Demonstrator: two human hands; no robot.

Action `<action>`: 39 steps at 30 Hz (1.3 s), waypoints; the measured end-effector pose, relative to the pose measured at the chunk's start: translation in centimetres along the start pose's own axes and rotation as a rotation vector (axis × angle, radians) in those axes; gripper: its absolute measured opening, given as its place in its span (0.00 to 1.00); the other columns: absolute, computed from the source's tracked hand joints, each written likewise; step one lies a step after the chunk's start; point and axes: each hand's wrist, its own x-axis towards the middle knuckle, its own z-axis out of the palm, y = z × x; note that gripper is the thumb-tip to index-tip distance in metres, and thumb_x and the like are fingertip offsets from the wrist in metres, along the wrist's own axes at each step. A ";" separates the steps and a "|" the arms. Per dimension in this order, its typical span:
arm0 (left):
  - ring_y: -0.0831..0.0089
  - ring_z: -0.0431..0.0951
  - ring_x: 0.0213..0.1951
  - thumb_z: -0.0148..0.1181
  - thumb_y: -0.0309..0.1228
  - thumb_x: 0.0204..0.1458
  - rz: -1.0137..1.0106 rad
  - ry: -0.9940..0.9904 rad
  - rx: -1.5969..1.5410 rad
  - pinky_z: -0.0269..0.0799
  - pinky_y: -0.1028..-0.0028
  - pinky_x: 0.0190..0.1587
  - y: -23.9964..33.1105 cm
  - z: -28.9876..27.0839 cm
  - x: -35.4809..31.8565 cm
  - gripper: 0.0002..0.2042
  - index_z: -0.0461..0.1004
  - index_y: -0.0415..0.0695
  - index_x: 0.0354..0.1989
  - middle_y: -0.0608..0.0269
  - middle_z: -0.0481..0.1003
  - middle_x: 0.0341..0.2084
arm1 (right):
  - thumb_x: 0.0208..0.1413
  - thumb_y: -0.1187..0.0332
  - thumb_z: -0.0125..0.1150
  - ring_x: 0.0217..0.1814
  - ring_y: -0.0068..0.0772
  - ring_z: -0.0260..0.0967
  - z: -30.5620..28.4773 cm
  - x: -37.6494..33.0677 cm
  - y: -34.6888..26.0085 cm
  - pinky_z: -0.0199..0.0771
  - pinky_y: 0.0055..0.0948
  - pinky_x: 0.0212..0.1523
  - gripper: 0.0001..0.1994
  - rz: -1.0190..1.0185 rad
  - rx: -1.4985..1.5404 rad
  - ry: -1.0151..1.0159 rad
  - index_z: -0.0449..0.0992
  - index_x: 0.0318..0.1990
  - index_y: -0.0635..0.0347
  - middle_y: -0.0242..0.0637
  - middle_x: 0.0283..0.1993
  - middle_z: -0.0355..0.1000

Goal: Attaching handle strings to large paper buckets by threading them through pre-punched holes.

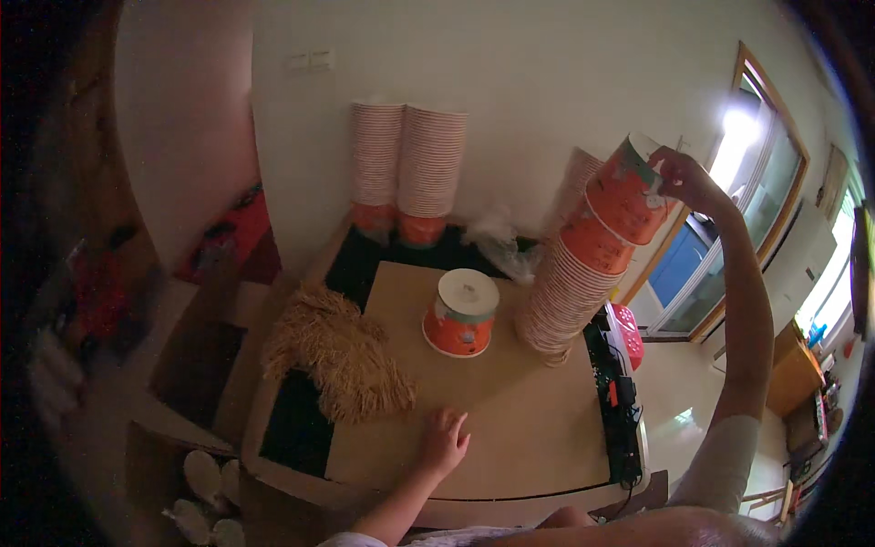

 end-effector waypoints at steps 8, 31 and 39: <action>0.53 0.64 0.48 0.62 0.32 0.39 -0.051 0.014 -0.014 0.61 0.59 0.51 0.0 0.2 -0.9 0.21 0.68 0.46 0.45 0.51 0.64 0.45 | 0.36 0.83 0.59 0.26 0.15 0.57 1.7 0.8 2.5 0.59 0.19 0.29 0.19 0.026 0.099 -0.070 0.66 0.39 0.55 0.24 0.22 0.59; 0.55 0.65 0.47 0.63 0.32 0.38 -0.056 -0.008 0.033 0.63 0.60 0.48 1.3 -1.8 -0.5 0.19 0.70 0.47 0.42 0.53 0.66 0.43 | 0.50 0.69 0.57 0.39 0.23 0.65 6.4 0.8 4.1 0.67 0.25 0.39 0.10 0.063 0.059 0.038 0.71 0.41 0.58 0.31 0.39 0.69; 0.58 0.66 0.44 0.60 0.29 0.40 -0.108 -0.106 -0.085 0.65 0.64 0.46 1.7 -1.9 4.1 0.16 0.69 0.44 0.40 0.54 0.67 0.39 | 0.52 0.71 0.53 0.44 0.28 0.65 8.0 -0.1 4.1 0.64 0.29 0.45 0.12 0.051 0.052 0.160 0.68 0.44 0.60 0.35 0.44 0.67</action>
